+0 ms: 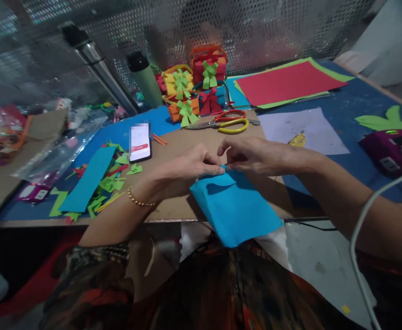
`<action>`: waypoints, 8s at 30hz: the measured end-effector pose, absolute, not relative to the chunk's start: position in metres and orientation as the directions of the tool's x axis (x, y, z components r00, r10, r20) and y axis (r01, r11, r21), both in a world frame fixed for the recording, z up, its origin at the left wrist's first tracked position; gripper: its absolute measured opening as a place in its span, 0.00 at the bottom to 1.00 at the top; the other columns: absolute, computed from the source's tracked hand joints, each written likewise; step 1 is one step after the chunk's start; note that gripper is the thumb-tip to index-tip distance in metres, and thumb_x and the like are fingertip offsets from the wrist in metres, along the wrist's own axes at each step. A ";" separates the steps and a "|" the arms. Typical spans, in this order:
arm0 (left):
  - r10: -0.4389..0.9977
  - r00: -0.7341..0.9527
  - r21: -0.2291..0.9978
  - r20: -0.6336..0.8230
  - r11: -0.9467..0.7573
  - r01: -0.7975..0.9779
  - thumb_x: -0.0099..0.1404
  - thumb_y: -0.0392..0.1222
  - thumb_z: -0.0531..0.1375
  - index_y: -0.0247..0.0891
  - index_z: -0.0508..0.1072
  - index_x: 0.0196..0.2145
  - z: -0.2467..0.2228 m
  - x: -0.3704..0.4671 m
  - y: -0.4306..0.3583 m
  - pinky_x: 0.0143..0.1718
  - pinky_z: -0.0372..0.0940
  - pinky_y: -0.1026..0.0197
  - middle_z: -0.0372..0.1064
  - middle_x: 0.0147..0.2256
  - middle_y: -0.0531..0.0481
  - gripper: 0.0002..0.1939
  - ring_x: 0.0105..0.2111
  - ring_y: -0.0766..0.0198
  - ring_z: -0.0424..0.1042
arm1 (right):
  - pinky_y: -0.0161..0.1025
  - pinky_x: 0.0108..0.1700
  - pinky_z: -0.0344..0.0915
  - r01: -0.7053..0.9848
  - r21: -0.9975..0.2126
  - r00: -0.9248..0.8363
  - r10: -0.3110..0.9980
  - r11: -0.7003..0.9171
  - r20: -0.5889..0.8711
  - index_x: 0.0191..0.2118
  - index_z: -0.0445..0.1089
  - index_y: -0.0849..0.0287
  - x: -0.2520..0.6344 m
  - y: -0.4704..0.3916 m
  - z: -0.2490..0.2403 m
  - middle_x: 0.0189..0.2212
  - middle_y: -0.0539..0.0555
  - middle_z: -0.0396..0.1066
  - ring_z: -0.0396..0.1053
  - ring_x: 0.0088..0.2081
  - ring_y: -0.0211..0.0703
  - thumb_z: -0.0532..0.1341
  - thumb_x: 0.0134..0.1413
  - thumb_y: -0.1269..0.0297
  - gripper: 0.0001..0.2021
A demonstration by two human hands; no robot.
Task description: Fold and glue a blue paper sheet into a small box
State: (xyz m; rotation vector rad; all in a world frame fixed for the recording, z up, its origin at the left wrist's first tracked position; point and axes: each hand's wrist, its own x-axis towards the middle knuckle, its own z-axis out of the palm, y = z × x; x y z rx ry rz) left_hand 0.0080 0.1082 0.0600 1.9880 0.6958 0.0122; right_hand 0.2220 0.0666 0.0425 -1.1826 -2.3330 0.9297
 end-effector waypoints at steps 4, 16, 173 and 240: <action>0.648 0.726 0.924 -0.231 -0.088 0.372 0.59 0.46 0.63 0.38 0.59 0.18 0.048 0.003 0.096 0.23 0.44 0.63 0.47 0.20 0.58 0.19 0.22 0.72 0.49 | 0.37 0.33 0.63 0.604 -0.687 -0.472 0.876 0.405 0.101 0.47 0.69 0.57 0.227 0.065 0.044 0.30 0.51 0.74 0.70 0.31 0.41 0.57 0.65 0.63 0.09; 0.762 0.635 0.924 -0.128 -0.142 0.356 0.63 0.50 0.62 0.36 0.70 0.23 0.021 -0.003 0.098 0.24 0.51 0.64 0.59 0.23 0.55 0.16 0.25 0.69 0.58 | 0.42 0.45 0.70 0.612 -0.614 -0.444 0.859 0.498 0.254 0.48 0.78 0.56 0.222 0.058 0.024 0.40 0.55 0.80 0.75 0.39 0.44 0.59 0.59 0.69 0.14; 0.691 0.698 0.970 -0.187 0.020 0.241 0.61 0.45 0.64 0.34 0.84 0.38 0.025 0.001 0.090 0.32 0.62 0.63 0.79 0.35 0.46 0.14 0.31 0.65 0.70 | 0.33 0.32 0.61 0.510 -0.469 -0.574 0.691 0.721 0.439 0.39 0.74 0.59 0.229 0.052 0.025 0.33 0.52 0.71 0.67 0.31 0.36 0.60 0.64 0.72 0.05; 0.742 0.627 0.958 -0.236 0.069 0.279 0.59 0.50 0.68 0.35 0.83 0.34 0.025 0.002 0.088 0.29 0.63 0.64 0.78 0.31 0.48 0.14 0.29 0.65 0.70 | 0.39 0.35 0.59 0.651 -0.571 -0.412 0.864 0.501 0.289 0.37 0.74 0.58 0.238 0.049 0.041 0.31 0.53 0.74 0.66 0.31 0.40 0.58 0.60 0.67 0.06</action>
